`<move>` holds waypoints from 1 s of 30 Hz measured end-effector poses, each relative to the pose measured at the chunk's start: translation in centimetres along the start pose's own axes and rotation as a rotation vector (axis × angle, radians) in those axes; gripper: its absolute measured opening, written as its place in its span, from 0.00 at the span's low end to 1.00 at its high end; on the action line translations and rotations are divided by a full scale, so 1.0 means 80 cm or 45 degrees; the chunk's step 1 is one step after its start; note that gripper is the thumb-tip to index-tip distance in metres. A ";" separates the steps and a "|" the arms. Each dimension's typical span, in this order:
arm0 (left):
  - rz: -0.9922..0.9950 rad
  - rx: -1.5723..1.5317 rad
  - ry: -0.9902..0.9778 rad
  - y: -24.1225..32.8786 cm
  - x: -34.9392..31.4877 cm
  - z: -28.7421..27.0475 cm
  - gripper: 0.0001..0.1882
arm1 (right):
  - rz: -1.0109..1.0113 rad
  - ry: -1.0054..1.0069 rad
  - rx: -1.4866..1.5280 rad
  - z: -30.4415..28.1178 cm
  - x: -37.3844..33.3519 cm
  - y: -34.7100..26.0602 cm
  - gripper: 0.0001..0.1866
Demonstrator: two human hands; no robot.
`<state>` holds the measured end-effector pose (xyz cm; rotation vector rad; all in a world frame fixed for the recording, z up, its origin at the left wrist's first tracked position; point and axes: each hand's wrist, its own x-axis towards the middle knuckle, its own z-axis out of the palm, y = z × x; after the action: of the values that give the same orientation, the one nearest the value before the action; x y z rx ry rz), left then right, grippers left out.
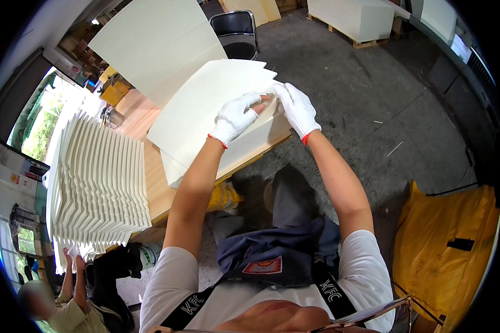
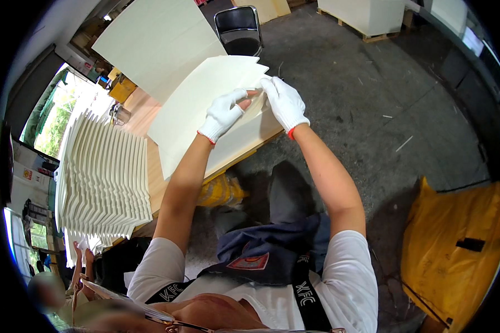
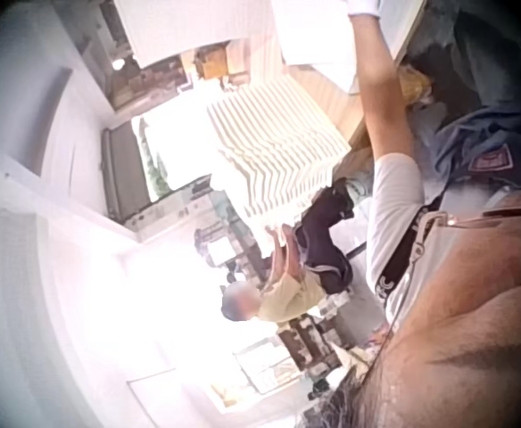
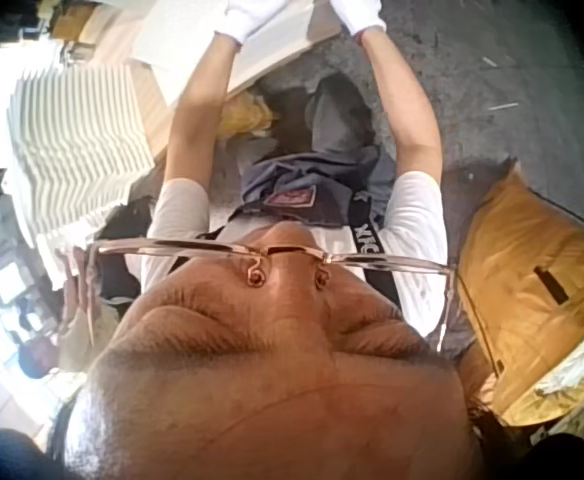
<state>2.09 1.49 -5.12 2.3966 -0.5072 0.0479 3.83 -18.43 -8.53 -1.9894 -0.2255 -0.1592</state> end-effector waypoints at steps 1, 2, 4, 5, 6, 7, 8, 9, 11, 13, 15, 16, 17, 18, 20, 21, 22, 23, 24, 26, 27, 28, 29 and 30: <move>0.017 0.036 0.012 -0.002 -0.002 0.001 0.20 | -0.021 0.034 -0.008 0.003 -0.002 -0.001 0.28; 0.033 0.071 0.023 -0.005 -0.004 0.003 0.20 | -0.041 0.069 -0.017 0.006 -0.003 -0.001 0.28; 0.042 0.099 0.034 -0.004 -0.002 0.003 0.21 | -0.023 0.052 -0.019 0.006 -0.002 0.001 0.28; 0.029 0.091 0.030 -0.004 -0.001 0.003 0.21 | -0.014 0.044 -0.020 0.006 -0.001 0.002 0.28; 0.013 0.082 0.024 -0.002 -0.001 0.003 0.22 | 0.002 0.042 -0.022 0.005 -0.001 0.002 0.28; 0.004 0.098 0.028 0.000 -0.001 0.002 0.21 | 0.019 0.040 -0.024 0.005 -0.002 0.002 0.28; -0.005 0.113 0.032 0.002 -0.001 0.002 0.21 | 0.036 0.038 -0.027 0.004 -0.003 0.001 0.28; -0.014 0.131 0.038 0.004 -0.002 0.001 0.21 | 0.033 0.036 -0.028 0.004 -0.004 -0.001 0.28; -0.078 0.028 0.090 0.005 -0.005 0.001 0.20 | 0.027 0.033 -0.031 0.004 -0.006 -0.005 0.27; -0.033 0.014 0.112 0.001 -0.004 0.003 0.20 | 0.000 0.047 -0.076 0.005 -0.005 -0.003 0.27; 0.113 0.090 0.104 -0.006 -0.002 0.006 0.19 | -0.016 0.068 -0.092 0.007 -0.004 0.000 0.27; 0.097 0.115 0.107 -0.005 -0.003 0.007 0.19 | -0.019 0.083 -0.086 0.008 -0.004 0.002 0.27; 0.080 0.139 0.111 -0.002 -0.004 0.009 0.19 | -0.022 0.098 -0.081 0.009 -0.004 0.003 0.27; 0.063 0.164 0.117 0.003 -0.006 0.009 0.18 | -0.021 0.091 -0.080 0.009 -0.005 0.002 0.27; 0.078 0.123 0.141 -0.006 -0.005 0.011 0.19 | -0.018 0.078 -0.078 0.010 -0.005 0.000 0.27; 0.087 0.102 0.152 -0.006 -0.004 0.012 0.19 | -0.023 0.084 -0.086 0.010 -0.005 0.001 0.27; 0.078 0.116 0.141 -0.006 -0.004 0.012 0.18 | -0.029 0.090 -0.094 0.011 -0.004 0.004 0.27; 0.068 0.130 0.131 -0.006 -0.004 0.013 0.18 | -0.034 0.096 -0.101 0.011 -0.003 0.006 0.27; 0.058 0.145 0.122 -0.004 -0.003 0.012 0.18 | -0.036 0.096 -0.093 0.011 -0.004 0.006 0.27; -0.008 0.111 0.094 0.002 -0.004 0.009 0.17 | -0.039 0.096 -0.078 0.009 -0.005 0.004 0.27; -0.045 0.096 0.079 0.002 -0.005 0.008 0.17 | -0.023 0.087 -0.068 0.009 -0.006 0.001 0.27; -0.046 0.087 0.109 0.001 -0.005 0.008 0.16 | -0.007 0.077 -0.058 0.008 -0.007 -0.004 0.27; -0.047 0.079 0.138 0.001 -0.005 0.008 0.16 | 0.009 0.067 -0.048 0.008 -0.007 -0.007 0.27; -0.043 0.069 0.166 0.001 -0.004 0.009 0.16 | 0.002 0.077 -0.050 0.008 -0.007 -0.004 0.27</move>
<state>1.72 1.06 -5.66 2.4351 -0.4090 0.2035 3.23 -17.78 -8.62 -2.0203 -0.1827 -0.2238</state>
